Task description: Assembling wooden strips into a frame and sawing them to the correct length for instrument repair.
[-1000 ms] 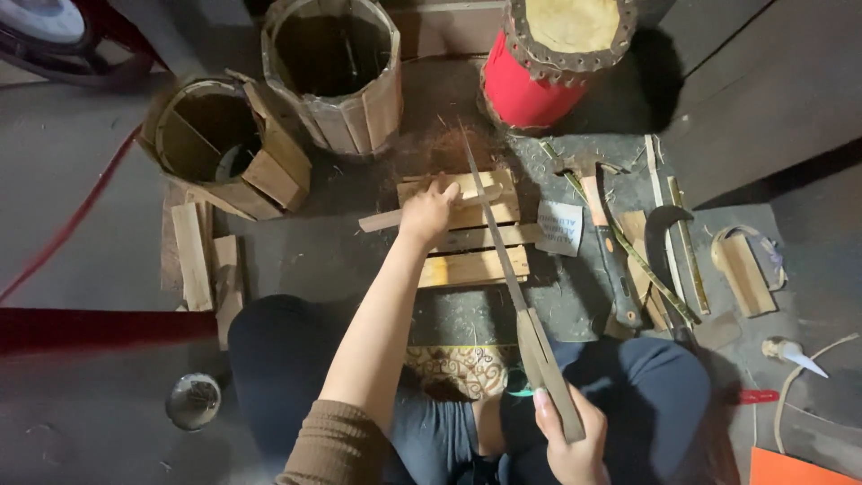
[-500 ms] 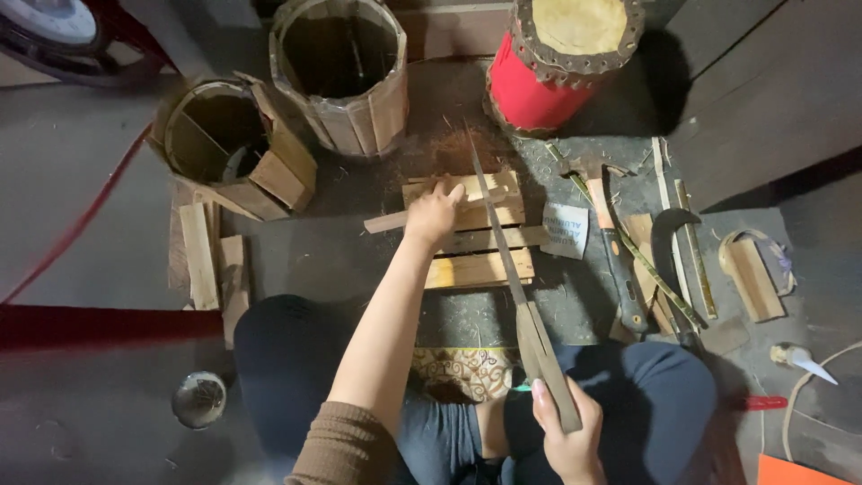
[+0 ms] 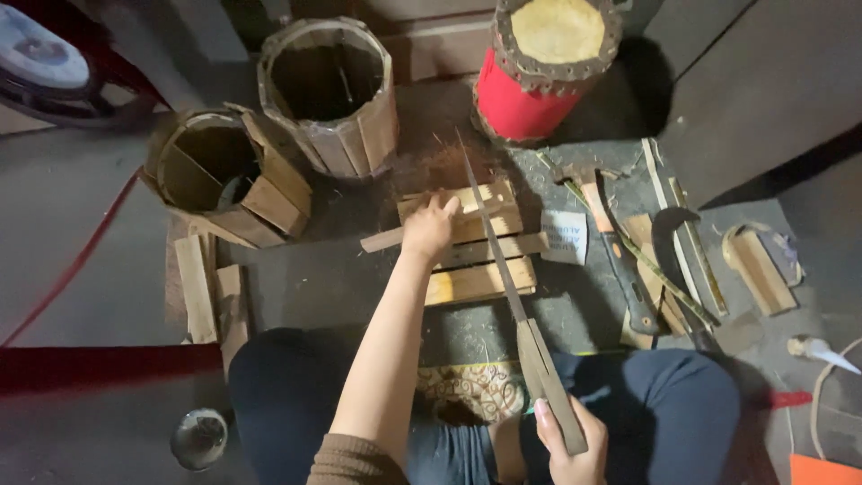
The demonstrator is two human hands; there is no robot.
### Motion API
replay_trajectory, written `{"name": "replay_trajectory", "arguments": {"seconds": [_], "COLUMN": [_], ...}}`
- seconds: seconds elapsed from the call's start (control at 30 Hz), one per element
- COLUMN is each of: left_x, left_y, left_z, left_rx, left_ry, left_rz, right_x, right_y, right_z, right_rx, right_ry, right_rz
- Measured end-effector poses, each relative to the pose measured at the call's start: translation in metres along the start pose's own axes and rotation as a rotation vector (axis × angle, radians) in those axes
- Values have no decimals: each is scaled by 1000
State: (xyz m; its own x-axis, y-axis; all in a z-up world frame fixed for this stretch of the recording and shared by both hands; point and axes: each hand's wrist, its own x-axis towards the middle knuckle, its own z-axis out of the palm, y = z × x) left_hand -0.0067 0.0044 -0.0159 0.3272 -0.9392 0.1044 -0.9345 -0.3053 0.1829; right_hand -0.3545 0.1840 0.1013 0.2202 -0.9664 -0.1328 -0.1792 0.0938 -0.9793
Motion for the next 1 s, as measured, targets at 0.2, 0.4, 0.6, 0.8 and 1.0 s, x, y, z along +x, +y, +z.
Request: {"name": "replay_trajectory", "arguments": {"seconds": [0.2, 0.4, 0.6, 0.8, 1.0], "left_x": [0, 5, 3, 2, 1], "left_y": [0, -5, -3, -2, -1], "left_z": [-2, 18, 12, 13, 10], "left_rx": [12, -9, 21, 9, 3], "left_ry": [11, 44, 25, 36, 46], "left_rz": [9, 5, 7, 3, -2], "right_x": [-11, -11, -7, -8, -6], "right_y": [11, -13, -6, -13, -18], "right_z": [7, 12, 8, 10, 15], "right_rx": [60, -11, 26, 3, -29], "right_ry": [40, 4, 1, -14, -12], "right_rz": [52, -5, -22, -49, -15]}}
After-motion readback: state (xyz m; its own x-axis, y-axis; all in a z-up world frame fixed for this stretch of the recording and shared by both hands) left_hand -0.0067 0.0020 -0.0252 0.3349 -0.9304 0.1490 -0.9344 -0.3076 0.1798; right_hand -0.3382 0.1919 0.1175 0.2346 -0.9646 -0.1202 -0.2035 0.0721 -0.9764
